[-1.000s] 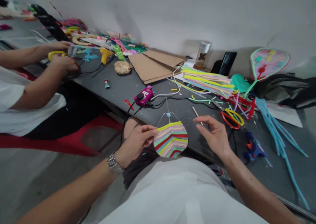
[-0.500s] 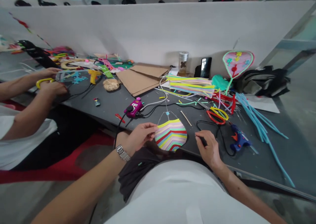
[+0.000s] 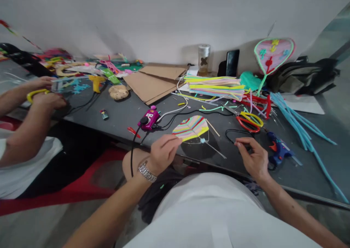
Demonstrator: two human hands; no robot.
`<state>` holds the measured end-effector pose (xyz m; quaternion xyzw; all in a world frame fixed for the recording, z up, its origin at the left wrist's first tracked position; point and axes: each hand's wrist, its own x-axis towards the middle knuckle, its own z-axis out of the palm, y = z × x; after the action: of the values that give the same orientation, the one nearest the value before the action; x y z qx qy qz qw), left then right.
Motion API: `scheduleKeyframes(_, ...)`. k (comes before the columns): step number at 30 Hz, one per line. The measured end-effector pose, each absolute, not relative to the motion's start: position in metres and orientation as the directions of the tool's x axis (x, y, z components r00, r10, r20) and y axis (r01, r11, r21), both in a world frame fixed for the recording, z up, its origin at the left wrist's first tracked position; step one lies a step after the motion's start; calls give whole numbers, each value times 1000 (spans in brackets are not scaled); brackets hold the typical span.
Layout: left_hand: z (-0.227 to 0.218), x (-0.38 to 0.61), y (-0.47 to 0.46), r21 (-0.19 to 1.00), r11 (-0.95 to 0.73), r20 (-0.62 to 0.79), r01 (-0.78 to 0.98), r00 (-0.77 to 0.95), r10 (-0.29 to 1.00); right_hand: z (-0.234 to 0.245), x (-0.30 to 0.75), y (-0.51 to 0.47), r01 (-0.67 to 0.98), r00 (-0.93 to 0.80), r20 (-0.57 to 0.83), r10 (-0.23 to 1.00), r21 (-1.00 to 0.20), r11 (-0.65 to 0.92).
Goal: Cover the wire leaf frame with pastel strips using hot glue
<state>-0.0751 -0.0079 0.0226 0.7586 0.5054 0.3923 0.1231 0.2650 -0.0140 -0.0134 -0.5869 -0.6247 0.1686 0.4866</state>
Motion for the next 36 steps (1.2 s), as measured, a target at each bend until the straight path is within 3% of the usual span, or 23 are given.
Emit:
scheduleKeyframes(3,-23,-77,-18,510,-502,383,698,338,860,-5,269,-9,614,160,380,911,-761,209)
scheduleKeyframes(5,-38,-75,-25,474,-502,380,723,347,858,3,264,-5,644,80,386,919,-724,248)
scheduleKeyframes(8,-36,-67,-29,473,-448,395,759,272,878,15,243,4,623,-170,392,904,-668,407)
scheduleKeyframes(11,-24,-57,-25,515,-381,372,768,200,907,22,212,16,528,-480,365,798,-606,595)
scheduleKeyframes(15,-17,-46,-17,531,-326,344,782,153,926,22,175,30,534,-657,218,722,-542,649)
scheduleKeyframes(22,-15,-45,-10,567,-303,276,766,169,946,12,152,37,678,-618,4,786,-503,536)
scheduleKeyframes(28,-14,-45,-9,551,-314,286,773,179,941,18,144,31,745,-579,-61,813,-446,497)
scheduleKeyframes(36,-15,-45,-6,540,-345,308,768,201,930,18,135,25,759,-526,-63,848,-484,435)
